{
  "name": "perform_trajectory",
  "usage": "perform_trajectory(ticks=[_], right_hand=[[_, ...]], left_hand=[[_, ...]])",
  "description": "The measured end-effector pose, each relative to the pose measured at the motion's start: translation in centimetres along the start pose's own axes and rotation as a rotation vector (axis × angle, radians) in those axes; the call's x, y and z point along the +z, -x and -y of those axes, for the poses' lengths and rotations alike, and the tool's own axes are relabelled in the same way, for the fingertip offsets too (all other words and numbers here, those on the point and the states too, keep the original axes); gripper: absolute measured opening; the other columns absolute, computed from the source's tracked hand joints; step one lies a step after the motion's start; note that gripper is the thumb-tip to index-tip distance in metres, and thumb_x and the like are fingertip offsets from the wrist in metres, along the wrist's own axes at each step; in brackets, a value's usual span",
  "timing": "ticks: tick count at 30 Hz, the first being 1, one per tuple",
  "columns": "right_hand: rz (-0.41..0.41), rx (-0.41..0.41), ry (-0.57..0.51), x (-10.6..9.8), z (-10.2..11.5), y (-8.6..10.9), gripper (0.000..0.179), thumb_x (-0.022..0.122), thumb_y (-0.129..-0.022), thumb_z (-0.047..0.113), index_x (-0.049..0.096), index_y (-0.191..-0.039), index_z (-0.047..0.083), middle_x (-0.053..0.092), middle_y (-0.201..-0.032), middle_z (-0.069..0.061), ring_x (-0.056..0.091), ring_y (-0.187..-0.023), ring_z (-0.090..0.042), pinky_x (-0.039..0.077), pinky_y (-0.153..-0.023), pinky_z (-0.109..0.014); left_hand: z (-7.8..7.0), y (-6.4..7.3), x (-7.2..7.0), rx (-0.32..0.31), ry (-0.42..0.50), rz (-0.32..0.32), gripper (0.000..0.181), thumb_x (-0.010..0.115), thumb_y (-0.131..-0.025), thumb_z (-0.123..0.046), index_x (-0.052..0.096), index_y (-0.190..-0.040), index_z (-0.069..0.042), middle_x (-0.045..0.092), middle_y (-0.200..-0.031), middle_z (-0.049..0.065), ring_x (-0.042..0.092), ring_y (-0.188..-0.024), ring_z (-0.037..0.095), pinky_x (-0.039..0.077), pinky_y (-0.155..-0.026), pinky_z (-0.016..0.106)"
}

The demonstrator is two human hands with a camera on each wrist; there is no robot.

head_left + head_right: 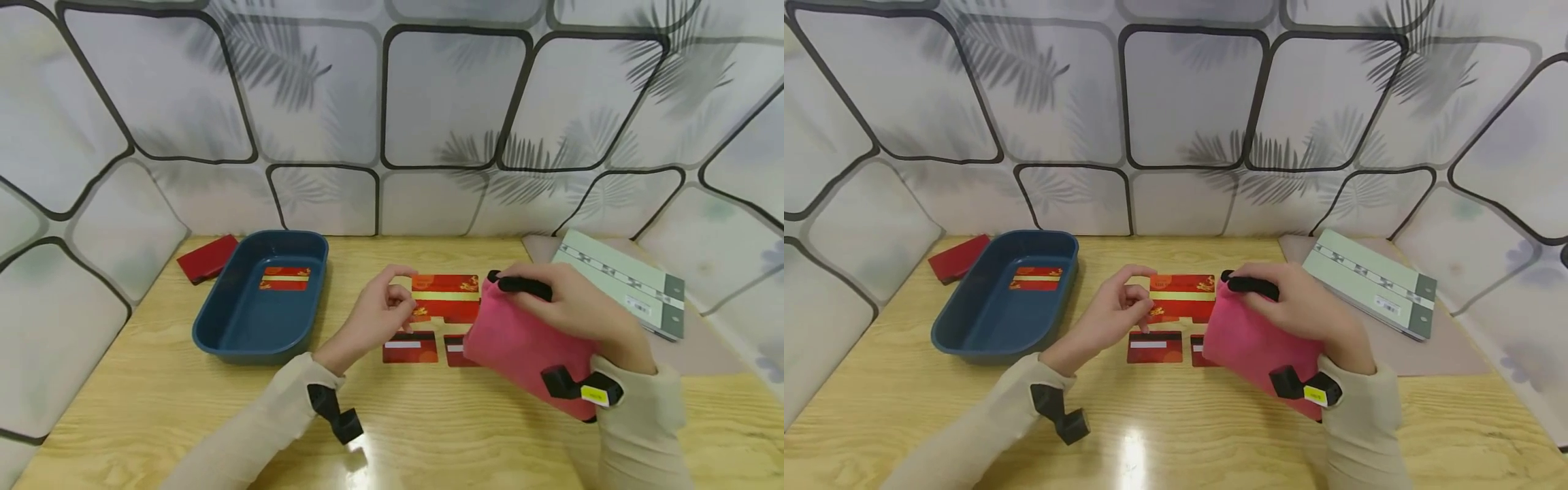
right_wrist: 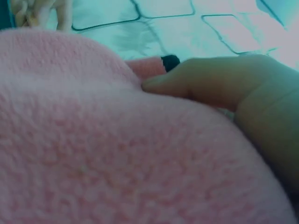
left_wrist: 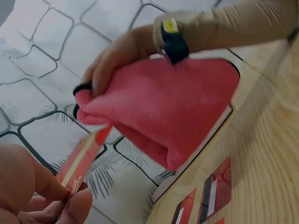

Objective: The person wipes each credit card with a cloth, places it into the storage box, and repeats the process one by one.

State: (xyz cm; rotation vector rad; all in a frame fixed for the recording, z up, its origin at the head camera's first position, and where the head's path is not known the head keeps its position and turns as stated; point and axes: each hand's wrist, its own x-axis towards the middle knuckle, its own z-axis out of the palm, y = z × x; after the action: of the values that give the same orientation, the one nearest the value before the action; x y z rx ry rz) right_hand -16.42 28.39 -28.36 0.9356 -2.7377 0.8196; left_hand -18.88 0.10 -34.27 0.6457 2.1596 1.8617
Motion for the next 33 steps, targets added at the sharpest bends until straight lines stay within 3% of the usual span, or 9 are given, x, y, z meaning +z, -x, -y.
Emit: perform_trajectory(ticks=[4, 9, 13, 16, 19, 27, 33], right_hand=[[0.034, 0.002, -0.015, -0.5, 0.5, 0.7, 0.027, 0.065, -0.088, 0.004, 0.069, -0.111, 0.019, 0.068, -0.100, 0.010, 0.055, -0.084, 0.000, 0.044, -0.074, -0.014], [0.121, -0.014, -0.025, -0.1, 1.6, 0.4, 0.025, 0.064, -0.091, 0.009, 0.068, -0.113, 0.020, 0.068, -0.106, 0.012, 0.059, -0.089, 0.001, 0.047, -0.080, -0.016], [0.180, 0.007, -0.012, 1.1, 2.4, -0.4, 0.024, 0.063, -0.093, 0.017, 0.068, -0.116, 0.024, 0.067, -0.110, 0.014, 0.061, -0.095, 0.000, 0.051, -0.085, -0.023], [0.177, 0.002, -0.021, 2.1, 2.8, -1.0, 0.023, 0.061, -0.095, 0.019, 0.067, -0.117, 0.024, 0.067, -0.110, 0.012, 0.060, -0.096, -0.002, 0.052, -0.086, -0.029], [0.146, -0.027, -0.049, 3.2, 2.9, -1.7, 0.023, 0.061, -0.095, 0.016, 0.066, -0.116, 0.019, 0.067, -0.109, 0.009, 0.061, -0.096, -0.005, 0.052, -0.086, -0.032], [0.137, -0.086, -0.010, 5.4, 3.1, -2.4, 0.026, 0.065, -0.091, 0.011, 0.067, -0.117, 0.008, 0.069, -0.108, 0.003, 0.064, -0.098, -0.010, 0.053, -0.086, -0.034], [0.156, -0.059, 0.000, 5.4, 3.1, -2.5, 0.029, 0.065, -0.091, 0.011, 0.066, -0.119, 0.006, 0.069, -0.108, 0.001, 0.065, -0.099, -0.014, 0.053, -0.087, -0.037]], left_hand=[[0.1, -0.2, 0.0, 0.010, -0.026, -0.001, 0.042, 0.051, -0.093, 0.004, 0.044, -0.134, -0.004, 0.063, -0.082, 0.020, 0.057, -0.055, 0.032, 0.056, -0.059, 0.034], [0.4, -0.2, 0.2, 0.040, -0.022, 0.025, 0.043, 0.052, -0.093, 0.006, 0.042, -0.134, -0.002, 0.063, -0.085, 0.024, 0.057, -0.056, 0.041, 0.057, -0.060, 0.044], [0.3, -0.2, 0.6, 0.042, -0.031, 0.047, 0.042, 0.052, -0.093, 0.005, 0.043, -0.133, -0.002, 0.065, -0.087, 0.025, 0.060, -0.056, 0.034, 0.058, -0.060, 0.042], [0.1, 0.0, 0.9, 0.014, -0.025, 0.073, 0.041, 0.052, -0.093, 0.005, 0.044, -0.133, -0.003, 0.065, -0.088, 0.023, 0.060, -0.057, 0.020, 0.058, -0.061, 0.041], [-0.1, 0.3, 1.1, 0.000, -0.015, 0.099, 0.041, 0.052, -0.093, 0.007, 0.044, -0.132, -0.003, 0.066, -0.089, 0.021, 0.060, -0.062, 0.015, 0.059, -0.064, 0.042], [0.0, 0.9, 1.1, 0.050, -0.097, 0.091, 0.036, 0.053, -0.093, 0.007, 0.050, -0.127, -0.004, 0.069, -0.087, 0.019, 0.066, -0.067, 0.017, 0.058, -0.064, 0.029], [-0.3, 1.3, 0.9, 0.059, -0.159, 0.064, 0.036, 0.054, -0.093, 0.007, 0.051, -0.127, -0.005, 0.067, -0.082, 0.015, 0.066, -0.065, 0.023, 0.057, -0.062, 0.026]])
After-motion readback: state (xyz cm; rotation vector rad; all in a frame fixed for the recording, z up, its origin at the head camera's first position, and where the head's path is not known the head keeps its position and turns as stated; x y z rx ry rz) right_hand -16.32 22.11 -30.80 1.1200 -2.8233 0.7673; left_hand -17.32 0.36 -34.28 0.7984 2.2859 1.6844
